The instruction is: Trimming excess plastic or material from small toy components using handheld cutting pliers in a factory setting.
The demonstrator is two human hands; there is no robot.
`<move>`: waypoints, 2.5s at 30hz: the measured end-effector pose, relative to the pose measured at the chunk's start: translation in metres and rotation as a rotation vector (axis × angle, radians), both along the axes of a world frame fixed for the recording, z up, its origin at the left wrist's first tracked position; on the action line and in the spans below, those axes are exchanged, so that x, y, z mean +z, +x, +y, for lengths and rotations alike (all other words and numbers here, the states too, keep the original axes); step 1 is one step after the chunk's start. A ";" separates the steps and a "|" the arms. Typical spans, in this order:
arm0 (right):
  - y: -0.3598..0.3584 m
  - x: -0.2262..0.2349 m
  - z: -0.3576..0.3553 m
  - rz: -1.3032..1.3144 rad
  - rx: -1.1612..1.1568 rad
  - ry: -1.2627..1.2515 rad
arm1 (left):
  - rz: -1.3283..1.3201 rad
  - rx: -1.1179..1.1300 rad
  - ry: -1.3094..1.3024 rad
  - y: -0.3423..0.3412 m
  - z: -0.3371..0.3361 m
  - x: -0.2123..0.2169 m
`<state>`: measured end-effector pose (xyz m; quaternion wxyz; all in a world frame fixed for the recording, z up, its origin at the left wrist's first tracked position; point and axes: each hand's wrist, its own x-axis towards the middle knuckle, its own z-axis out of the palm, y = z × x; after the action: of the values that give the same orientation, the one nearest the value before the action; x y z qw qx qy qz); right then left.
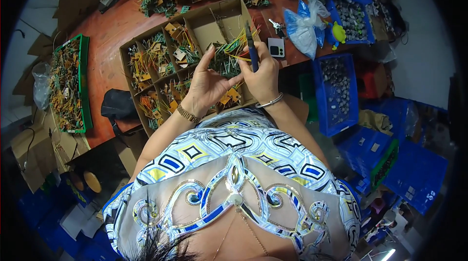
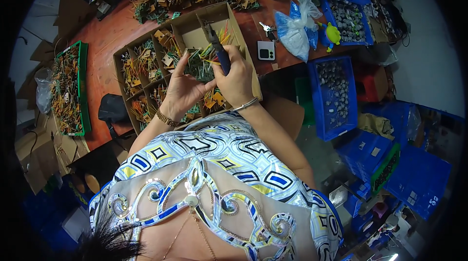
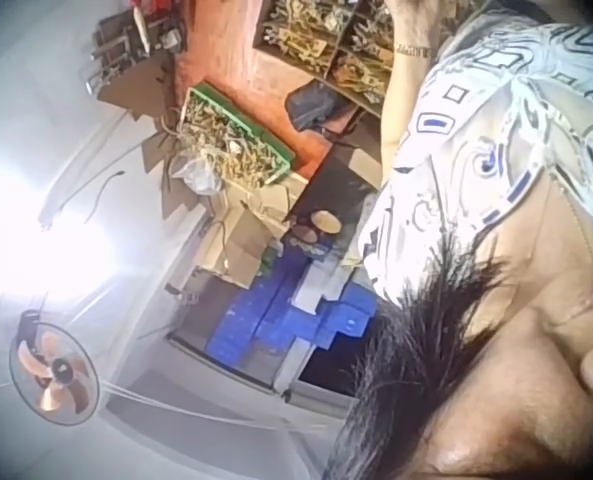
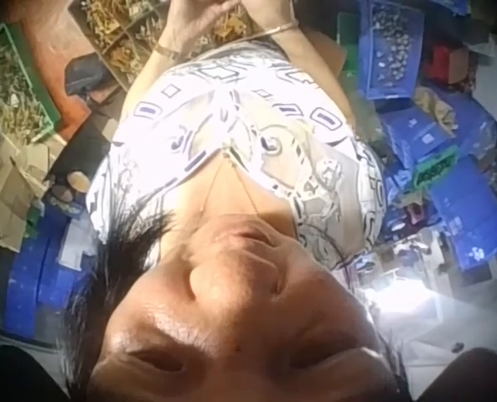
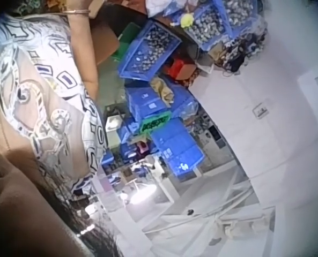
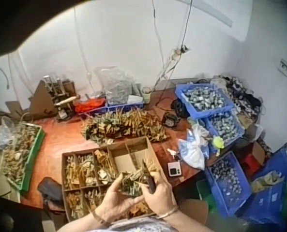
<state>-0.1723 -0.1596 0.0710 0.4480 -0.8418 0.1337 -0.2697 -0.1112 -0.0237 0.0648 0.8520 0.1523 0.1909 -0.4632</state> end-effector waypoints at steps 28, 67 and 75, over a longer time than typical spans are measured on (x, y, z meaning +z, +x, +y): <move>-0.020 0.007 -0.006 -0.393 0.121 0.645 | -0.043 0.113 -0.058 0.024 0.022 -0.021; -0.021 0.014 -0.007 0.063 0.368 0.165 | -0.405 0.003 0.309 0.000 -0.002 0.006; -0.021 0.061 -0.012 0.036 0.295 0.143 | -0.745 0.074 0.227 0.000 0.000 -0.005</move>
<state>-0.1935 -0.1718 0.1321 0.5389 -0.8231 0.0352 -0.1757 -0.1115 -0.0236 0.0594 0.8567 0.3965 -0.0763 -0.3210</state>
